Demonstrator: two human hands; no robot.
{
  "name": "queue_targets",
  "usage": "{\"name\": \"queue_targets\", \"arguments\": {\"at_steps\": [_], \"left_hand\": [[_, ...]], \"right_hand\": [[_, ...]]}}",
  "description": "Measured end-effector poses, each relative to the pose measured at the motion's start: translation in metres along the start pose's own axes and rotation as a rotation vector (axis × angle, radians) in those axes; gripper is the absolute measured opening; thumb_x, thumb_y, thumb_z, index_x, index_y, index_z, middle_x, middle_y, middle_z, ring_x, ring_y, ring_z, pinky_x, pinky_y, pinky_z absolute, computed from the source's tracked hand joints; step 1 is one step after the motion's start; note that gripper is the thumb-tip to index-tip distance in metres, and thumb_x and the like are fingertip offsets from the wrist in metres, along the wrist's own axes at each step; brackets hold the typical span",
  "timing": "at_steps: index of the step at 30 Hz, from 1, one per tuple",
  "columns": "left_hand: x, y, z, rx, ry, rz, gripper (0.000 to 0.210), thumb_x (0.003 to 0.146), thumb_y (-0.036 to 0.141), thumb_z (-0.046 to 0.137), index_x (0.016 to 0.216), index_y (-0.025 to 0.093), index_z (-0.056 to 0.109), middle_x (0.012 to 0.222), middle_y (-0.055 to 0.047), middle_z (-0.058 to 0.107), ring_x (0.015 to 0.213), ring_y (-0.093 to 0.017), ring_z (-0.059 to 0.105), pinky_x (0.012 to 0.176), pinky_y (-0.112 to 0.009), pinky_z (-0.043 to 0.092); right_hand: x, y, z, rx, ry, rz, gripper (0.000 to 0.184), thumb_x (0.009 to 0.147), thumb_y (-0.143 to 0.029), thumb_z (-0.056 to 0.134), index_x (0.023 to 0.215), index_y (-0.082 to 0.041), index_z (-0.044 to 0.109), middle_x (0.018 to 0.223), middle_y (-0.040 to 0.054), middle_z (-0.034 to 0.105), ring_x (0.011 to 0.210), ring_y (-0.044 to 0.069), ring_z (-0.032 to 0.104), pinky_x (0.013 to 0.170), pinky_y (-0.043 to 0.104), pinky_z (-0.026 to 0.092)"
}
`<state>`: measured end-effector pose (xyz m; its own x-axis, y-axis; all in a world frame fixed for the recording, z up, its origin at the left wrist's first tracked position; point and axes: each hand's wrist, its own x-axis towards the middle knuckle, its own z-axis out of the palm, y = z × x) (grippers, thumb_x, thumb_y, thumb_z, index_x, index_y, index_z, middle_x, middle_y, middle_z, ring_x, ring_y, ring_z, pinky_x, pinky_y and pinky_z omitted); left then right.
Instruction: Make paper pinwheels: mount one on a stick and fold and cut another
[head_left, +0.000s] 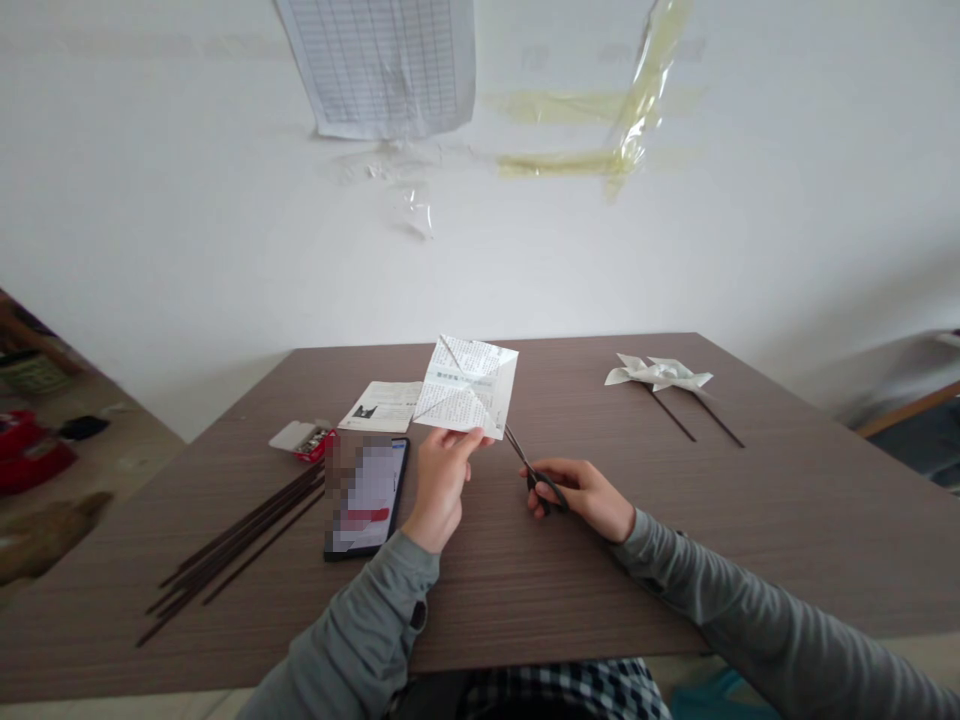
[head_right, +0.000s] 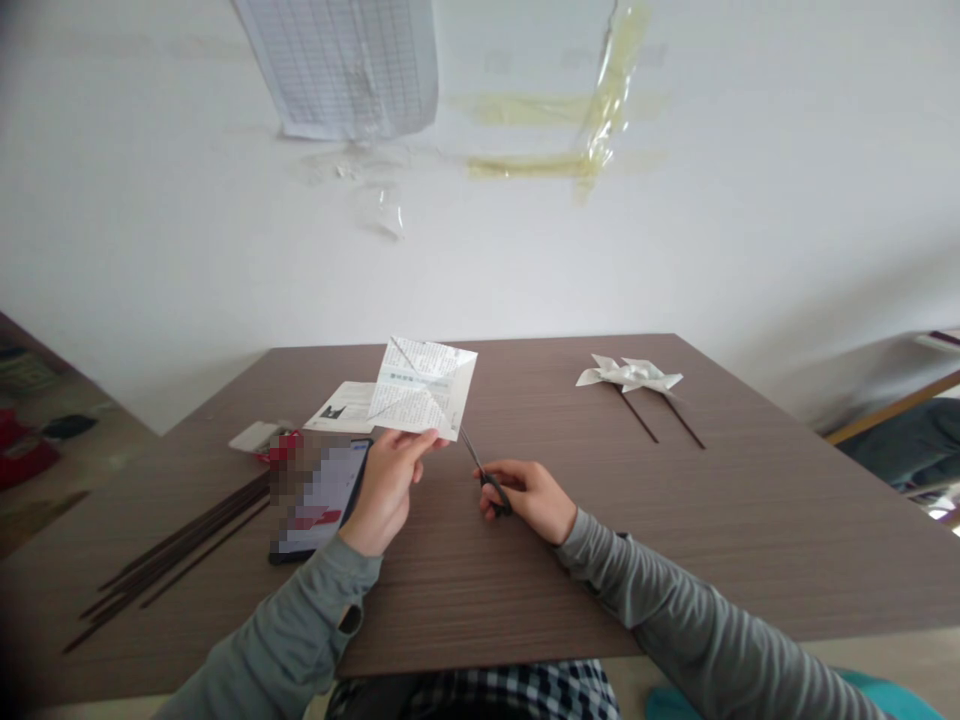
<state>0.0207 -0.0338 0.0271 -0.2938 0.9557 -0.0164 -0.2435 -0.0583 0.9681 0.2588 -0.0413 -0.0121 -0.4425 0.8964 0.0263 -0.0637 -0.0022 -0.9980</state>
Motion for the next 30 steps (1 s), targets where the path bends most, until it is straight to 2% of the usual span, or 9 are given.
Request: {"name": "queue_targets", "arguments": {"at_steps": [13,18,22,30], "left_hand": [[0.002,-0.002,-0.002,0.005,0.011,0.017,0.045,0.068,0.043,0.108,0.095,0.022,0.078,0.104,-0.015,0.095,0.098,-0.035,0.097,0.051,-0.022,0.030],[0.002,-0.004,-0.002,-0.001,-0.039,0.017,0.047,0.070,0.042,0.109,0.102,0.021,0.081,0.115,-0.017,0.098,0.089,-0.032,0.096,0.048,-0.022,0.029],[0.002,-0.006,-0.002,0.002,-0.052,0.016,0.045,0.072,0.041,0.109,0.101,0.020,0.083,0.113,-0.017,0.098,0.084,-0.031,0.095,0.048,-0.022,0.029],[0.002,-0.008,-0.003,0.002,-0.081,0.022,0.042,0.075,0.040,0.111,0.100,0.021,0.084,0.110,-0.015,0.097,0.085,-0.031,0.095,0.047,-0.021,0.029]], "right_hand": [[-0.003,0.005,0.005,0.012,-0.114,0.012,0.074,0.087,-0.091,0.109,0.117,-0.025,0.092,0.092,0.0080,0.095,0.078,0.030,0.087,0.081,0.045,0.072],[-0.002,0.011,0.005,-0.013,-0.112,0.007,0.077,0.091,-0.092,0.107,0.124,-0.025,0.089,0.096,0.0083,0.095,0.082,0.029,0.087,0.086,0.045,0.071],[0.001,0.016,0.004,-0.009,-0.119,0.021,0.082,0.091,-0.093,0.108,0.127,-0.022,0.087,0.097,0.0117,0.093,0.084,0.030,0.085,0.087,0.046,0.069],[0.004,0.021,0.002,-0.014,-0.133,0.013,0.084,0.093,-0.092,0.106,0.131,-0.021,0.084,0.098,0.0111,0.091,0.084,0.029,0.084,0.089,0.047,0.070]]}}
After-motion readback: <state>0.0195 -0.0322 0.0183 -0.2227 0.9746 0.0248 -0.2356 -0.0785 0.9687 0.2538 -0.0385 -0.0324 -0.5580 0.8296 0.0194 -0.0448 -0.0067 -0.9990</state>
